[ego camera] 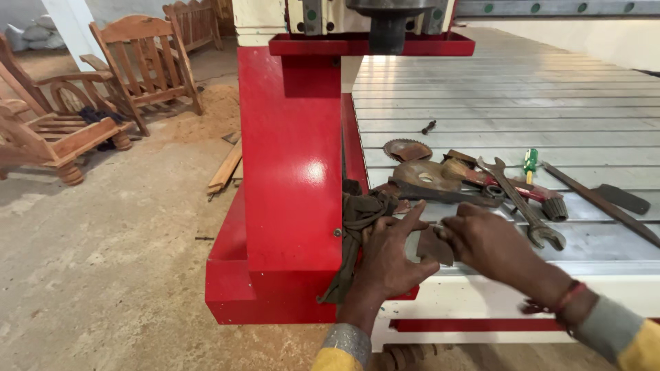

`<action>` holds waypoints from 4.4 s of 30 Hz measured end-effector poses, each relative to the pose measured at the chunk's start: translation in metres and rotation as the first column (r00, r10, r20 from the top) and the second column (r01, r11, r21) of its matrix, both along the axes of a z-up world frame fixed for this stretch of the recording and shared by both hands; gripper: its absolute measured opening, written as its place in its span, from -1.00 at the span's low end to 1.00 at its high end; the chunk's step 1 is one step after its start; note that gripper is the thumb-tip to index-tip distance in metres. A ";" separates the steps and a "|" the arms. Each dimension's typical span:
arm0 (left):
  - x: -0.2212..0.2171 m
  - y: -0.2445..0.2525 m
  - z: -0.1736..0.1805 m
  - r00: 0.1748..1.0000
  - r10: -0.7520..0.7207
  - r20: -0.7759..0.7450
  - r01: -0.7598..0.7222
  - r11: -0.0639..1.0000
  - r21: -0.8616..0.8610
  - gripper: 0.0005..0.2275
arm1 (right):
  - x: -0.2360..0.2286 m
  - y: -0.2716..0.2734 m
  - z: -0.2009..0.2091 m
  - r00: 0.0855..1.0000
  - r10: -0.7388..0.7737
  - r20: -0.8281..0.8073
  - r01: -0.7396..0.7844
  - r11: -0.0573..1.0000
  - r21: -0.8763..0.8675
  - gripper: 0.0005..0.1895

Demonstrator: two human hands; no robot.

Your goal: The person works on a large red machine, using hands and a wrench to loosen and remove parts near a spindle.

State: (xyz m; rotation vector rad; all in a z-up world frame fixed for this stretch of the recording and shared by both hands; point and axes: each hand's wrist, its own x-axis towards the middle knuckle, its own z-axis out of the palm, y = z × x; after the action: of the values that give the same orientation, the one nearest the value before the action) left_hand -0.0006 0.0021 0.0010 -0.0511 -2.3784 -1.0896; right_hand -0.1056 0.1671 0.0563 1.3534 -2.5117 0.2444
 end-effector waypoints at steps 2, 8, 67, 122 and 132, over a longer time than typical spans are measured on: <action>-0.001 0.000 0.001 0.999 -0.001 0.033 0.000 1.000 0.030 -0.14 | 0.019 0.006 -0.009 0.998 0.054 0.040 -0.054 0.999 -0.005 -0.59; -0.004 0.000 -0.003 1.000 0.015 -0.018 -0.014 1.000 0.028 -0.22 | 0.005 0.006 0.004 0.969 0.181 0.168 -0.163 0.980 -0.117 -0.76; -0.005 -0.001 0.001 0.998 0.019 0.052 -0.022 0.999 0.049 -0.17 | 0.006 0.007 -0.004 0.977 0.172 0.130 -0.156 0.980 -0.122 -0.75; -0.003 -0.002 -0.001 0.998 -0.001 0.058 -0.003 0.997 0.074 -0.13 | 0.010 0.006 -0.007 0.975 0.032 0.220 -0.010 0.995 -0.102 -0.68; 0.001 0.000 0.011 0.997 -0.004 0.083 -0.001 0.998 0.060 -0.14 | 0.023 0.007 -0.003 0.965 0.039 0.261 -0.015 0.995 -0.094 -0.63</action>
State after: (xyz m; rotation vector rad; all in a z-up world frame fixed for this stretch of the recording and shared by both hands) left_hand 0.0008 0.0018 0.0121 0.0139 -2.4169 -1.1850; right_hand -0.0830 0.1743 0.0537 1.4005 -2.6565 0.5725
